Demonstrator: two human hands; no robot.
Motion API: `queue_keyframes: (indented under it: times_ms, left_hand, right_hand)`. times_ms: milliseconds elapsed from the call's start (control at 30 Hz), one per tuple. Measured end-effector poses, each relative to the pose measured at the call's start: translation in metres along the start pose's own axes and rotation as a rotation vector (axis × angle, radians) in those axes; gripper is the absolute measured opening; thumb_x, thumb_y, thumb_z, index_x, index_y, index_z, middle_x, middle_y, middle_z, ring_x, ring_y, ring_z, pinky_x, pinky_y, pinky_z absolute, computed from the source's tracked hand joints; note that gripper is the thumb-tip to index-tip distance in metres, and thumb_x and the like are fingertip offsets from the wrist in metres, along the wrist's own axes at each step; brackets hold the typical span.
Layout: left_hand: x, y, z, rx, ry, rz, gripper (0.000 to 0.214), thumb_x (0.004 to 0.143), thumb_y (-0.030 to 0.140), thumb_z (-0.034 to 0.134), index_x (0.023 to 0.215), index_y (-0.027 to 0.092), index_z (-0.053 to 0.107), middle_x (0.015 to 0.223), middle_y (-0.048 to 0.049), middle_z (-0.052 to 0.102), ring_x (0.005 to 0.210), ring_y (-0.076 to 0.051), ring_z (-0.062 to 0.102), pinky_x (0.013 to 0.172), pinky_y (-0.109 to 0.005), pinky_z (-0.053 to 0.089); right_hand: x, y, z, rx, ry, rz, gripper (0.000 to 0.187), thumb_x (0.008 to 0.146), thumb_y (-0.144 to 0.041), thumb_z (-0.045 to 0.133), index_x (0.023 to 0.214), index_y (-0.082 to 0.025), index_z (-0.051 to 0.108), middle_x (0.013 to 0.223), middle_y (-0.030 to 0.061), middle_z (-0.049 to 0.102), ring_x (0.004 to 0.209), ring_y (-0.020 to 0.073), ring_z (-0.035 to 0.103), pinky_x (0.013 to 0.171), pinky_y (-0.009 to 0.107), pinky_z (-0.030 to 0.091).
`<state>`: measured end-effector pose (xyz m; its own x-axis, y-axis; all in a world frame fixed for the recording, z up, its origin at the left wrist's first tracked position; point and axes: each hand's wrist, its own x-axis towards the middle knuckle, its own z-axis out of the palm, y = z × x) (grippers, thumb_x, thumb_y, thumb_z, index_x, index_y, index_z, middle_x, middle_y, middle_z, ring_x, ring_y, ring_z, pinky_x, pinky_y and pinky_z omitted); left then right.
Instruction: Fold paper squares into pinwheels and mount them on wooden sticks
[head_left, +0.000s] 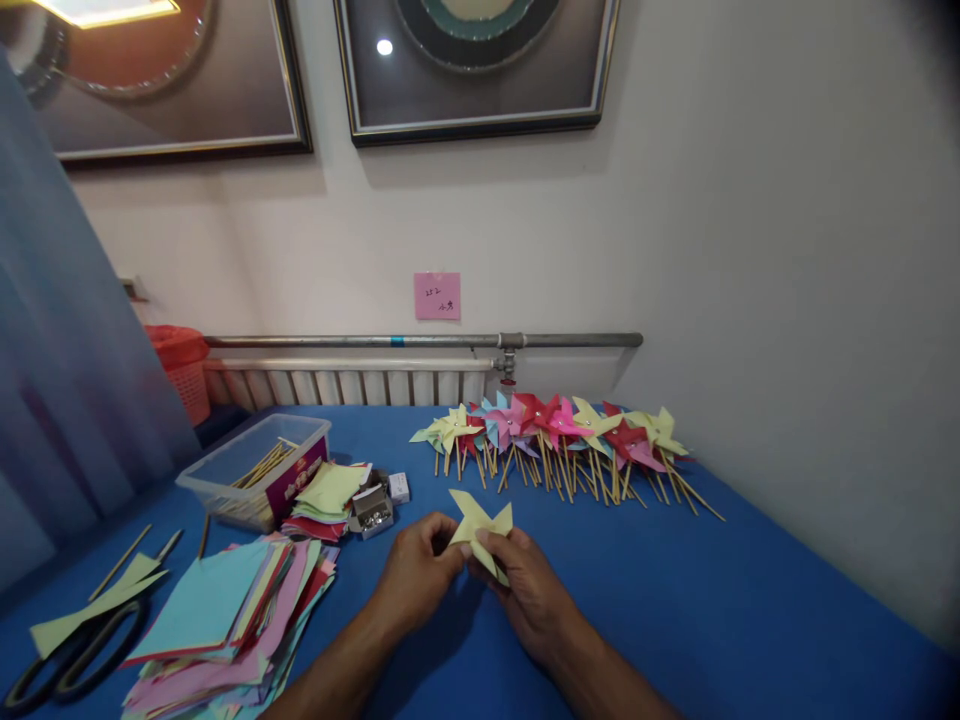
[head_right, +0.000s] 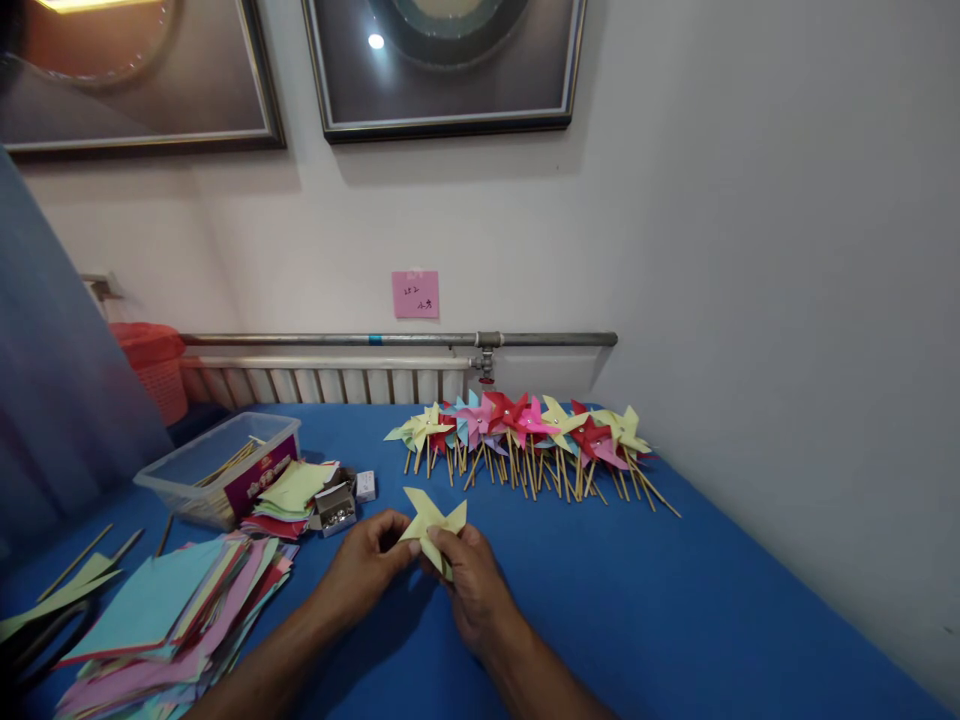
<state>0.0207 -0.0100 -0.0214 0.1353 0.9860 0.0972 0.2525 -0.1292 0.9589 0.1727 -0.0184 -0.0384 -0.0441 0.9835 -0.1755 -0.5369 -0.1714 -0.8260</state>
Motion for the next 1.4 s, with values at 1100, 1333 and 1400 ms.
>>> queue_keyframes:
  times_ms: [1100, 1333, 1400]
  left_hand:
    - [0.006, 0.009, -0.004, -0.400, -0.060, -0.236, 0.029, 0.049, 0.031, 0.090, 0.065, 0.012, 0.075, 0.057, -0.0028, 0.069, 0.052, -0.015, 0.057, 0.056, -0.027, 0.043]
    - [0.009, 0.005, -0.006, -0.334, -0.037, -0.196, 0.018, 0.057, 0.028, 0.081, 0.066, 0.013, 0.076, 0.058, -0.0033, 0.070, 0.051, -0.015, 0.056, 0.054, -0.026, 0.039]
    - [0.009, 0.004, -0.006, -0.319, -0.016, -0.188, 0.017, 0.057, 0.028, 0.078, 0.066, 0.013, 0.076, 0.058, -0.0033, 0.070, 0.051, -0.015, 0.056, 0.054, -0.026, 0.039]
  right_hand:
    - [0.022, 0.027, -0.009, -0.259, -0.131, -0.170, 0.046, 0.063, -0.051, 0.091, 0.092, -0.019, 0.076, 0.071, 0.0030, 0.075, 0.065, 0.0219, 0.065, 0.069, 0.035, 0.053]
    - [0.022, 0.026, -0.011, -0.273, -0.172, -0.185, 0.039, 0.067, -0.046, 0.087, 0.093, -0.019, 0.076, 0.079, 0.0043, 0.077, 0.069, 0.0219, 0.067, 0.069, 0.033, 0.051]
    - [0.022, 0.026, -0.011, -0.276, -0.162, -0.193, 0.039, 0.067, -0.046, 0.086, 0.093, -0.019, 0.075, 0.079, 0.0044, 0.077, 0.069, 0.0218, 0.067, 0.068, 0.032, 0.050]
